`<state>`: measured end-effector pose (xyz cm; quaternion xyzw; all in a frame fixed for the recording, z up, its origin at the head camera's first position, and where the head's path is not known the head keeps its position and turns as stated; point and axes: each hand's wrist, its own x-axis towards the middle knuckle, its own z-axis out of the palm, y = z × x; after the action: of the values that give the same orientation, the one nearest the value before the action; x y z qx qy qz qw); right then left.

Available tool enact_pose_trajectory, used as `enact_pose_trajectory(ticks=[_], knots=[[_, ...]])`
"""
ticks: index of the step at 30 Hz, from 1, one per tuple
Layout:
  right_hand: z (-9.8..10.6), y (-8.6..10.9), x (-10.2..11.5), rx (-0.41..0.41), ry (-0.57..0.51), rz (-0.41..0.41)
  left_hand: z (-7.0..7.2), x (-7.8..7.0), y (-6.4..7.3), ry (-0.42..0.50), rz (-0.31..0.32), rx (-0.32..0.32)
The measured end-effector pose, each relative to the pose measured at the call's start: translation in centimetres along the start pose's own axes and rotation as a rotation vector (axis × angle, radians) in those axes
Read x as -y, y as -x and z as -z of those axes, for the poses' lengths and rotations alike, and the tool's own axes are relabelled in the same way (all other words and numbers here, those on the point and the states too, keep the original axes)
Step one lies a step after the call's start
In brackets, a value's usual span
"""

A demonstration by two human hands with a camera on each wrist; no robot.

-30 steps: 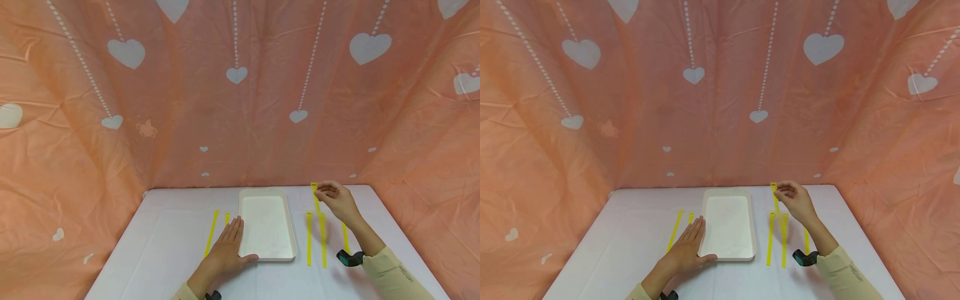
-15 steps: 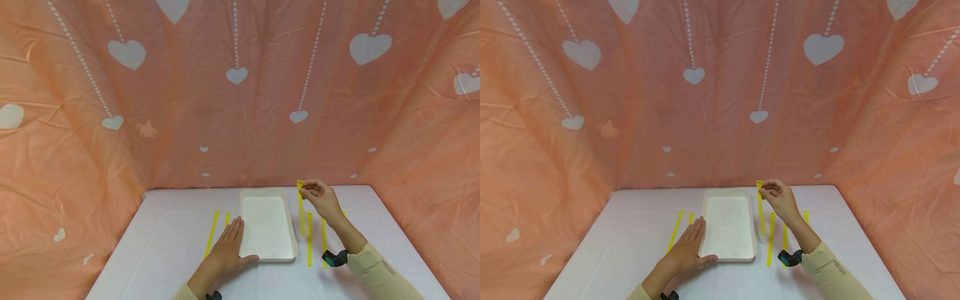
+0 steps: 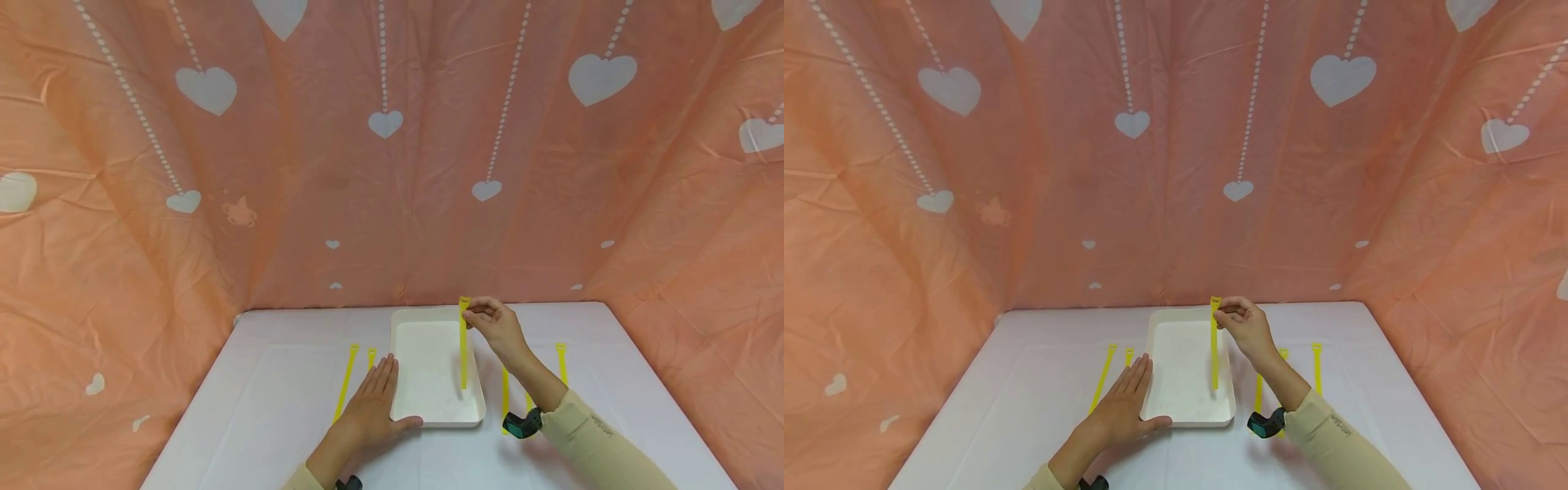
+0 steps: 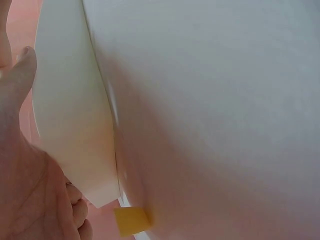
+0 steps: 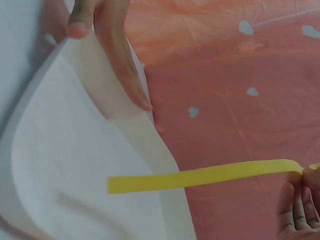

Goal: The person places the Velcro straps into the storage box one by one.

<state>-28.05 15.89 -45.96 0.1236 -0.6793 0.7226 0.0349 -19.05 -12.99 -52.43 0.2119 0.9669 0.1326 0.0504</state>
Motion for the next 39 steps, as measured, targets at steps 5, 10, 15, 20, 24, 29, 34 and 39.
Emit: enact_pose_trajectory(ticks=[5, 10, 15, 20, 24, 29, 34, 39], knots=[[-1.4, -0.3, -0.9, -0.009, -0.033, -0.047, 0.0, 0.0, -0.1, -0.002, 0.007, 0.006], [-2.8, -0.6, -1.9, -0.013, -0.060, -0.092, 0.0, 0.1, -0.1, 0.011, 0.004, 0.009], [-4.5, -0.9, -2.8, -0.028, -0.110, -0.114, -0.4, 0.3, -0.2, 0.011, 0.009, 0.005], [-5.8, -1.3, -3.6, -0.039, -0.083, -0.139, -0.4, 0.3, -0.1, -0.004, 0.008, -0.008], [-6.5, -1.5, -4.3, -0.041, -0.092, -0.157, -0.2, 0.1, 0.0, -0.003, -0.008, -0.015], [-7.1, -1.7, -5.1, -0.028, -0.114, -0.156, -0.2, 0.3, -0.1, 0.011, -0.015, -0.023], [-7.7, -2.2, -5.8, -0.011, -0.132, -0.172, -0.5, 0.4, 0.0, 0.002, -0.021, -0.041], [-7.9, -2.6, -6.3, -0.023, -0.149, -0.201, -0.2, 0.2, 0.0, 0.004, -0.029, -0.032]])
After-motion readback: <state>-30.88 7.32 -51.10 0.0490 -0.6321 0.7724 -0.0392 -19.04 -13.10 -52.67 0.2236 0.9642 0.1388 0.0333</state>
